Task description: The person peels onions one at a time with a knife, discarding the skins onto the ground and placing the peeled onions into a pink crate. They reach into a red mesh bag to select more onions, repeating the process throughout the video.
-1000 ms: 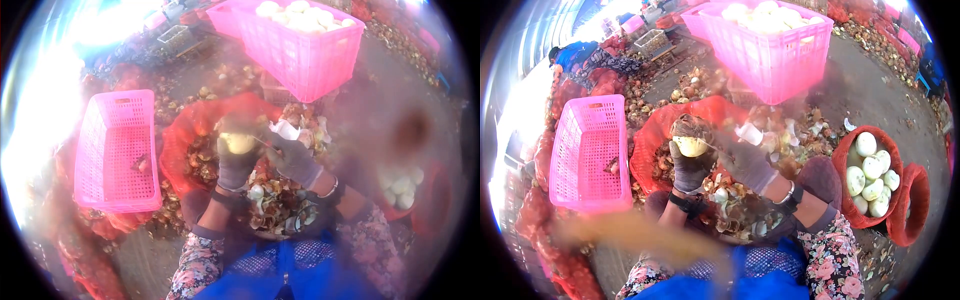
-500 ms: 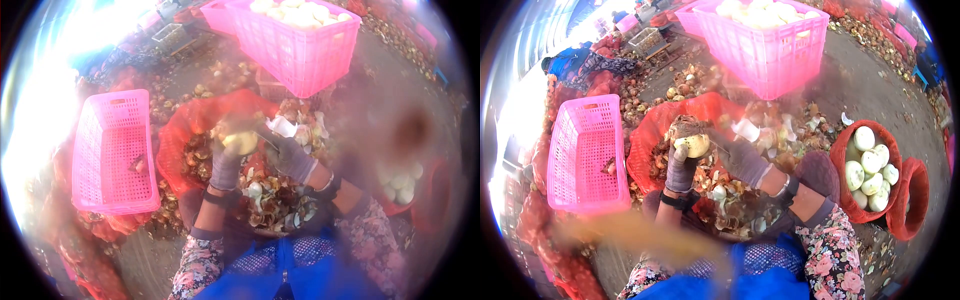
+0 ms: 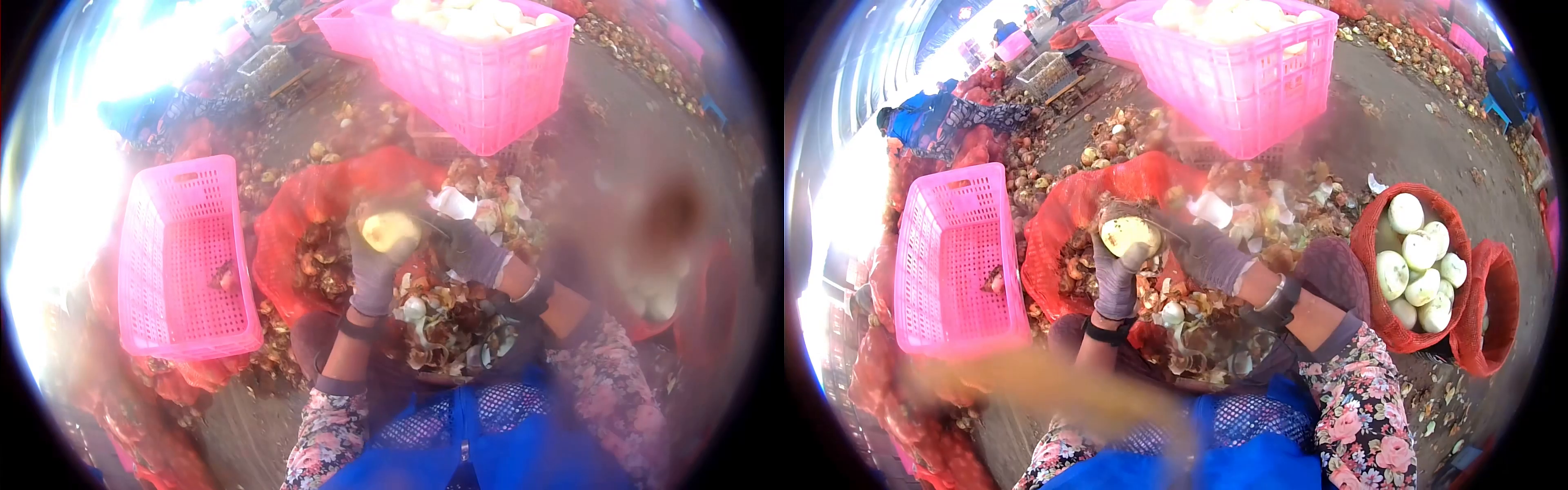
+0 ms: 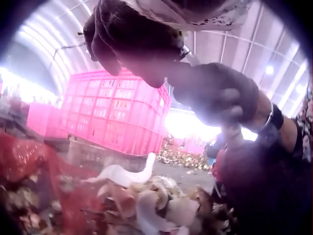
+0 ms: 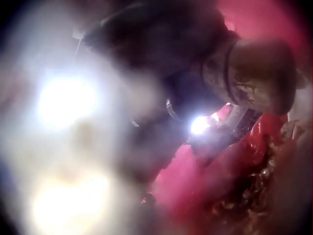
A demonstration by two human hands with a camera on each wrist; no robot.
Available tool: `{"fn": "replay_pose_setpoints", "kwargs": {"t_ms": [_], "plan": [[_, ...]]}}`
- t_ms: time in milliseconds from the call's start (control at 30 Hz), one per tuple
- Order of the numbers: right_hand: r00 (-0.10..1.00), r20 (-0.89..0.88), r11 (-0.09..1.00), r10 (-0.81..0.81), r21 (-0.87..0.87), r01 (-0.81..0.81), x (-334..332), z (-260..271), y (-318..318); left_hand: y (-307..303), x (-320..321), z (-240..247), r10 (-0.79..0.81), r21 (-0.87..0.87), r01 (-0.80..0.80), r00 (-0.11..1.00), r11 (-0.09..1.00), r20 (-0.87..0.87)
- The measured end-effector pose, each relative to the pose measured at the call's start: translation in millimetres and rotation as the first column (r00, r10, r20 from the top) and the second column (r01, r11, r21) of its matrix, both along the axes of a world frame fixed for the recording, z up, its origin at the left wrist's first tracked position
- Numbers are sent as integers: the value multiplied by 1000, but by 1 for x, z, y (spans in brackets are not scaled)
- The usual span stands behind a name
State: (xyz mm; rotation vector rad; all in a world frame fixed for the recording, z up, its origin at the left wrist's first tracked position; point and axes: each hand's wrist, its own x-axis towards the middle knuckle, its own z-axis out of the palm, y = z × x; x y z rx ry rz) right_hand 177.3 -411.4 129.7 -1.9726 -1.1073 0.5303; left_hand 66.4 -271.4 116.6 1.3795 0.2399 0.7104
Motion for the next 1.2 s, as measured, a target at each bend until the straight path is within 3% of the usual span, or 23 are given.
{"fn": "replay_pose_setpoints", "kwargs": {"t_ms": [33,100,133,167,233,300,333,367,400,433,467,500,567,667,733,767,833,900,933,1000,1033,1100,1200], "plan": [[999,-44,1000,16,12,-15,0,-2,-1,4,4,-4,57,129,-65,996,990,68],[993,117,996,34,76,-43,1,-8,-2,3,1,-2,66,146,-79,993,986,93],[948,317,990,23,124,-66,3,-15,-2,3,0,1,69,156,-85,992,984,106],[864,503,981,0,166,-97,4,-21,-1,1,-2,6,16,78,-24,994,997,110],[765,637,954,-92,277,-116,7,-32,1,-2,-7,14,-88,-79,99,988,992,128],[736,672,972,-79,214,-92,7,-26,0,-1,-9,14,-232,-313,270,960,910,155],[765,643,994,-19,96,-56,8,-21,-2,-1,-9,14,-298,-421,348,937,838,181],[776,631,1000,15,5,-23,9,-20,-2,-4,-9,22,-303,-397,344,939,851,164],[785,618,996,50,-89,6,10,-19,-1,-6,-7,20,-169,-154,181,982,971,87],[775,628,988,65,-149,38,13,-23,1,-10,-4,15,-16,113,10,999,994,48],[767,636,975,79,-208,72,13,-27,3,-15,-3,14,140,374,-149,989,916,51],[794,607,980,32,-176,95,13,-29,5,-20,-3,17,112,308,-121,993,944,47],[838,543,983,-54,-121,142,12,-30,10,-22,-5,24,-74,4,74,994,997,74],[760,634,986,-144,154,58,26,-37,12,-13,-7,25,-325,-366,354,935,861,139],[745,648,980,-157,197,36,34,-37,13,-25,-11,34,-319,-628,370,927,684,199],[746,649,981,-151,190,34,36,-36,14,-25,-6,29,-249,-576,262,963,774,104],[825,562,996,-57,83,13,32,-44,17,-17,-4,18,-268,-538,286,957,793,114],[878,476,963,56,206,-173,26,-29,22,-8,-4,18,-338,-476,373,927,797,160],[882,452,867,132,379,-324,25,-19,21,-2,-4,20,-399,-430,444,896,787,195],[918,123,746,376,548,-379,20,-4,14,0,-7,23,-450,-394,499,866,772,215],[846,-205,780,491,535,-323,21,-2,7,-1,-8,25,-442,-402,489,872,774,210],[704,-538,884,464,337,-325,18,27,-5,-10,-14,39,-403,-425,436,899,793,170],[832,-490,939,262,-71,-338,15,78,-20,-4,-15,27,-410,-431,435,899,790,157]]}}
